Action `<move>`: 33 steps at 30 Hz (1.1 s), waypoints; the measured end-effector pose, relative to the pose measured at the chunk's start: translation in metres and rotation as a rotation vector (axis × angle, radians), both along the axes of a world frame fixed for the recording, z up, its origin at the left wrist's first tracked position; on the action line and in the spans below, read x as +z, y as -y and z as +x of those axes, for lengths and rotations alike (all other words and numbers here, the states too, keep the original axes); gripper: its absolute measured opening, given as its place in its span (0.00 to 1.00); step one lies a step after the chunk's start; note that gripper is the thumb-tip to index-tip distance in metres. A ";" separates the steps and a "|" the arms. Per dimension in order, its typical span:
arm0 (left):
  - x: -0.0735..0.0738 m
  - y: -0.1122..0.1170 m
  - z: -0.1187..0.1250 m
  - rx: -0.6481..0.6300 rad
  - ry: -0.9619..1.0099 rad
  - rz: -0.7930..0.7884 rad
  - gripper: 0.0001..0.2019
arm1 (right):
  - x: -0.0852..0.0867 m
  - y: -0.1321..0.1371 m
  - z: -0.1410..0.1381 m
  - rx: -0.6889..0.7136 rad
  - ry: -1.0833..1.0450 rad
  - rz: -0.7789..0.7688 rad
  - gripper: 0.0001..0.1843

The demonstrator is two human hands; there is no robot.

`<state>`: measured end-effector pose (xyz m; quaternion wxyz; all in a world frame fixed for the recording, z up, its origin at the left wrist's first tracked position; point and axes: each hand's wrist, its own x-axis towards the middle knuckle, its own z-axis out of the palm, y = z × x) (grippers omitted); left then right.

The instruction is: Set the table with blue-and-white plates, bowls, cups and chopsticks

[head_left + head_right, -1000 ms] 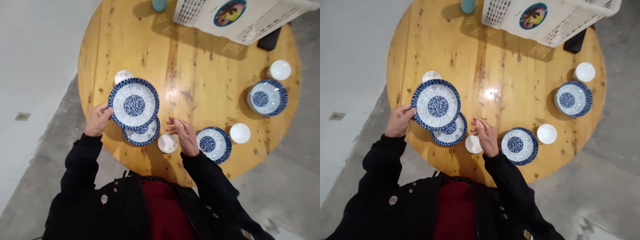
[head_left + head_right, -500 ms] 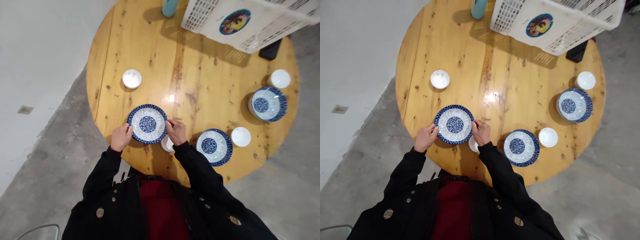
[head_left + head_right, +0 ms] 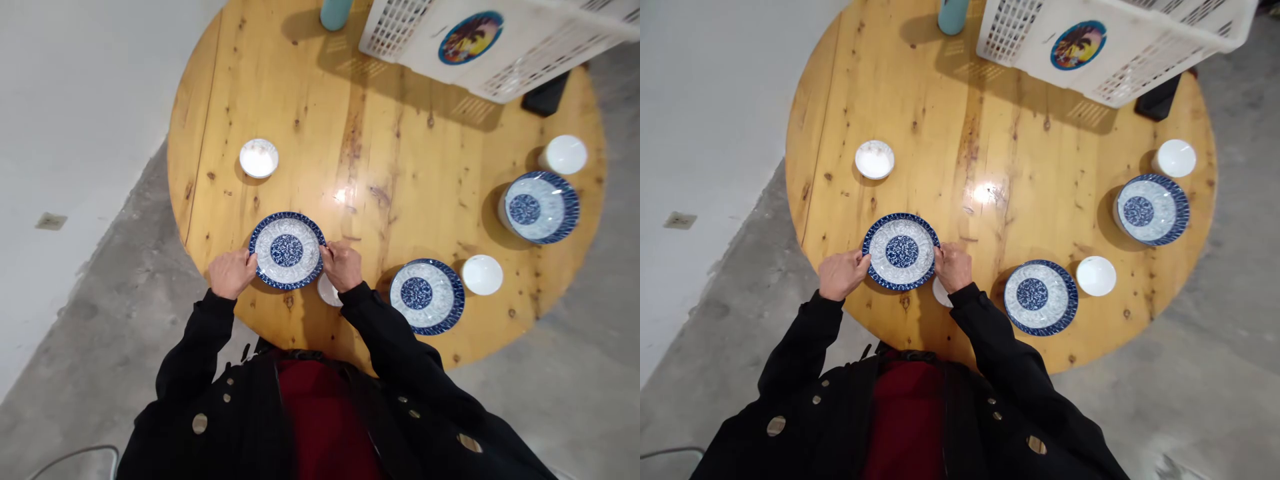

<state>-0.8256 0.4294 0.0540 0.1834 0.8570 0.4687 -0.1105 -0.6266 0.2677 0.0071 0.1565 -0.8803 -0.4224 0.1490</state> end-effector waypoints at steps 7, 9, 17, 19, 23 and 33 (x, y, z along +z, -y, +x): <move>0.001 -0.007 0.001 0.039 -0.014 -0.013 0.18 | 0.003 -0.005 -0.002 -0.033 -0.087 0.008 0.15; -0.004 -0.010 0.001 0.052 0.050 -0.021 0.16 | 0.007 -0.012 -0.001 -0.043 -0.157 -0.001 0.14; 0.013 -0.013 0.027 0.021 0.259 -0.001 0.15 | 0.023 -0.025 0.011 -0.156 -0.288 0.045 0.10; 0.033 -0.007 0.038 0.013 0.324 0.075 0.15 | 0.030 -0.014 0.015 -0.205 -0.312 0.158 0.10; 0.064 0.021 0.071 -0.067 0.424 0.130 0.15 | 0.050 0.030 0.031 -0.315 -0.356 0.440 0.09; 0.046 0.176 0.176 -0.244 0.360 -0.129 0.13 | 0.074 0.218 0.118 -0.549 -0.216 0.485 0.14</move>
